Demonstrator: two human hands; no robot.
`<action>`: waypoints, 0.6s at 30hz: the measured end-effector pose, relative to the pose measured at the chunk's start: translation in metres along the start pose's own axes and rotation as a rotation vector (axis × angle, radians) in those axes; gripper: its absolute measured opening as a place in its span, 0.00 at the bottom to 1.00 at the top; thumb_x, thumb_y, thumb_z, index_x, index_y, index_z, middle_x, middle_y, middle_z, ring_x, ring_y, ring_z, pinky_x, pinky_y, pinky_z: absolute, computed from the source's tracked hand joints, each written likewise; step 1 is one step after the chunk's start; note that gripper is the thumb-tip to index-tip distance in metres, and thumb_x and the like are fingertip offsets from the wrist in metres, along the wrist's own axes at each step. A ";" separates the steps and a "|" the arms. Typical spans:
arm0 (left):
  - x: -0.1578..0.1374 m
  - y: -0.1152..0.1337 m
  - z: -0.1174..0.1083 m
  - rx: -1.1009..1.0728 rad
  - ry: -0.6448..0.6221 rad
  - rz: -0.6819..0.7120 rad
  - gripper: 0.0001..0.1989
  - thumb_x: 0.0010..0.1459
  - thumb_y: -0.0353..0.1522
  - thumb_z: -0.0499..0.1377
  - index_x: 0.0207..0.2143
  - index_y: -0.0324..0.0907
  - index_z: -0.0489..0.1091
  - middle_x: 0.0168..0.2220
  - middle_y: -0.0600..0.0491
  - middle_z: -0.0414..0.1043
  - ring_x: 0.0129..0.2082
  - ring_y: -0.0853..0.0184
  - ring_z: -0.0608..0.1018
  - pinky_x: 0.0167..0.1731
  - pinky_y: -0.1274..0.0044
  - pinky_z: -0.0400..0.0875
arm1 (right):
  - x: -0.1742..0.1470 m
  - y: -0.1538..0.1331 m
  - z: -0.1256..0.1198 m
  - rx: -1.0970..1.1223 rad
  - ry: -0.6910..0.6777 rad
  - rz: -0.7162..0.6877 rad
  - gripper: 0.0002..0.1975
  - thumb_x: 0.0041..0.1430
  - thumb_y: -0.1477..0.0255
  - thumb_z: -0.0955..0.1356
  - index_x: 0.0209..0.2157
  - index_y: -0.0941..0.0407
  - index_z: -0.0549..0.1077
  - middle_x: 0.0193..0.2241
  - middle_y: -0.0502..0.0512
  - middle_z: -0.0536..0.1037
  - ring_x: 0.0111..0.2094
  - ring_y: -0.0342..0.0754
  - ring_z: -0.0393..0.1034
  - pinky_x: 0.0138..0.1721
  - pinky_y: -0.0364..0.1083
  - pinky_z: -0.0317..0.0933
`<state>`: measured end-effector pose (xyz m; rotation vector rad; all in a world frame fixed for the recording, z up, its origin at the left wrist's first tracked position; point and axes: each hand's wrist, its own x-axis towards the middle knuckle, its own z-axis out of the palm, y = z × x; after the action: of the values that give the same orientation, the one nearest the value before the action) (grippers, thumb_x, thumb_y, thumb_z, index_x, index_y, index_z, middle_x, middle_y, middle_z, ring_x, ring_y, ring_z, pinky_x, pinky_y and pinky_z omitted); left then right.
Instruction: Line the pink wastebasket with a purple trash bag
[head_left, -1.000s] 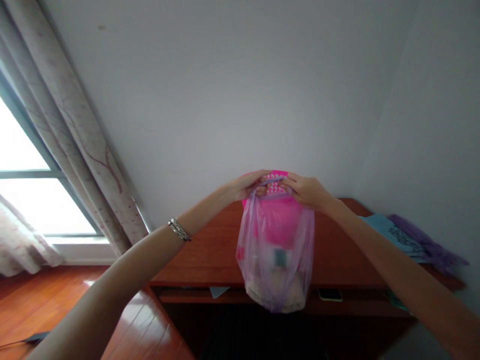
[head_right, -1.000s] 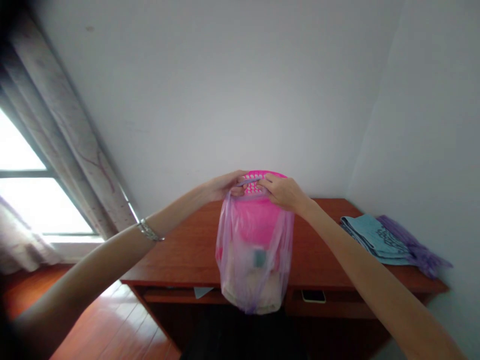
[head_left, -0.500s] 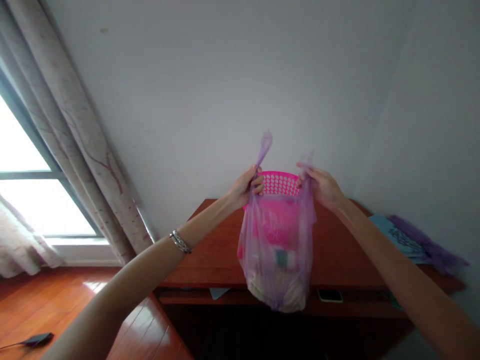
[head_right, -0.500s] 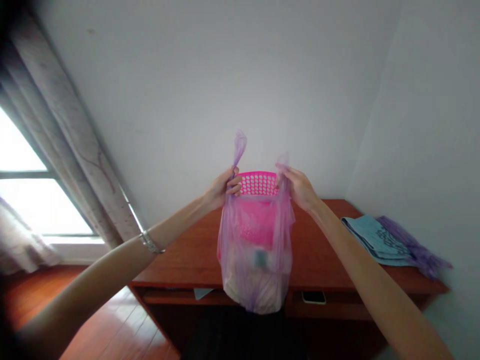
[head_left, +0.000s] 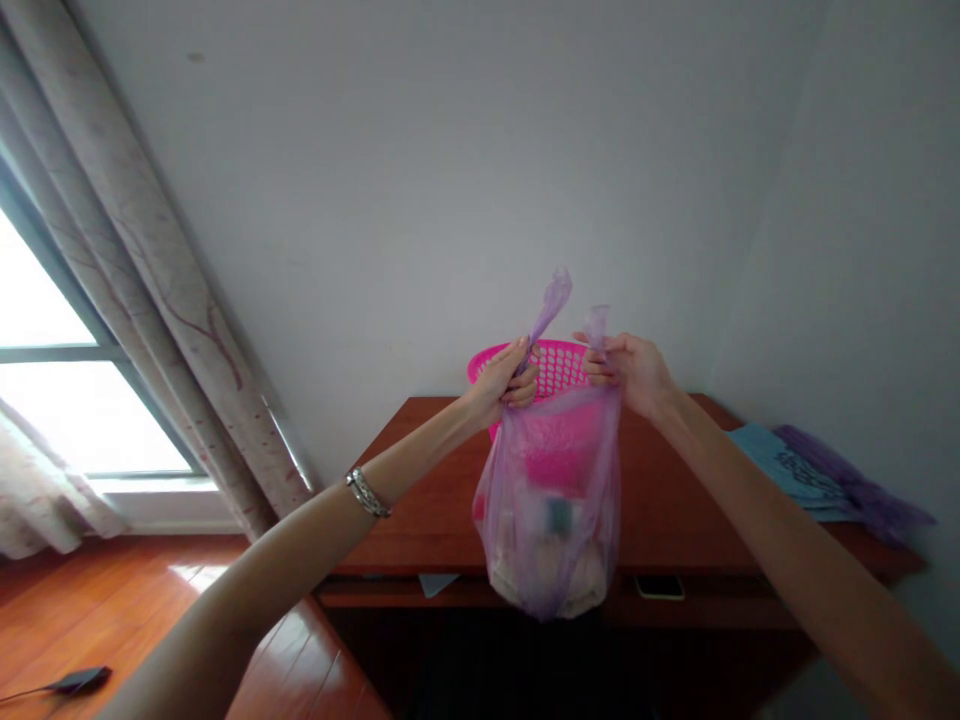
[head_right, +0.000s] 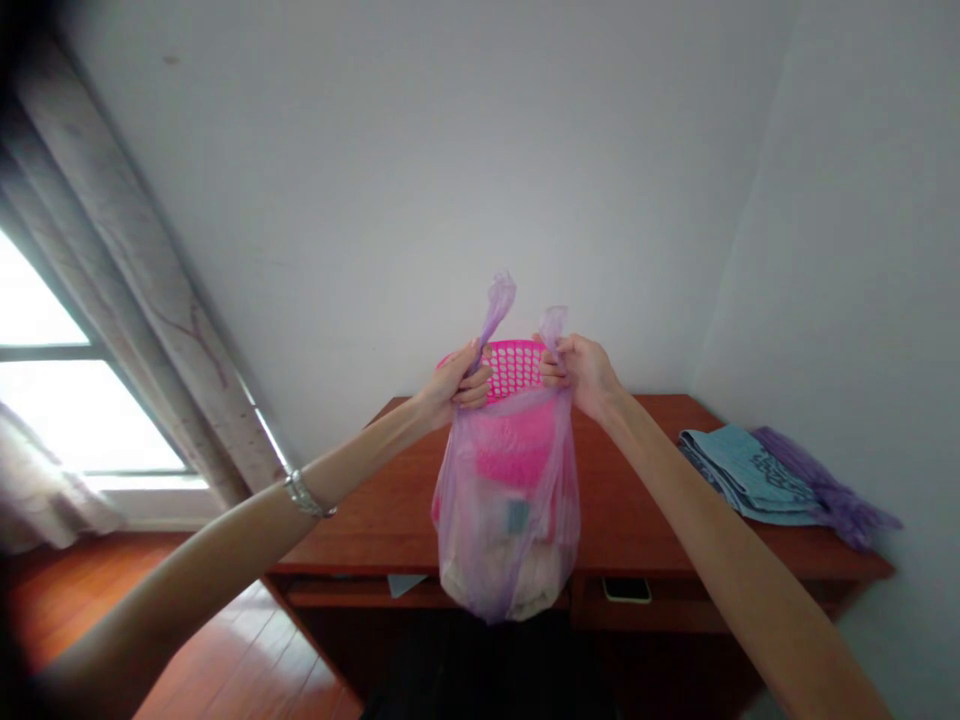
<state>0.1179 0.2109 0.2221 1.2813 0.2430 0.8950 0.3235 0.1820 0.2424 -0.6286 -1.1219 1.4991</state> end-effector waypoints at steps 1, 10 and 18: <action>0.000 -0.001 0.001 0.028 0.002 0.013 0.15 0.65 0.43 0.52 0.33 0.42 0.64 0.13 0.66 0.47 0.08 0.78 0.48 0.10 0.86 0.44 | -0.002 0.002 0.002 -0.056 -0.005 -0.016 0.11 0.41 0.75 0.62 0.32 0.57 0.63 0.18 0.44 0.52 0.18 0.37 0.42 0.16 0.37 0.38; -0.002 -0.006 0.023 0.527 -0.048 0.097 0.18 0.60 0.48 0.56 0.30 0.42 0.63 0.13 0.65 0.50 0.11 0.78 0.53 0.11 0.85 0.44 | -0.010 0.013 0.020 -0.554 -0.288 -0.059 0.12 0.45 0.72 0.68 0.32 0.55 0.62 0.20 0.43 0.58 0.19 0.37 0.48 0.19 0.39 0.43; -0.006 0.011 0.025 0.403 -0.091 -0.302 0.23 0.64 0.46 0.49 0.23 0.39 0.65 0.12 0.62 0.46 0.11 0.78 0.49 0.12 0.83 0.41 | -0.010 0.014 0.025 -0.275 -0.068 -0.077 0.09 0.55 0.68 0.60 0.28 0.58 0.68 0.21 0.51 0.64 0.21 0.41 0.54 0.20 0.41 0.47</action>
<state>0.1244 0.1883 0.2379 1.6010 0.5498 0.5411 0.2983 0.1654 0.2387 -0.7166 -1.4038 1.3194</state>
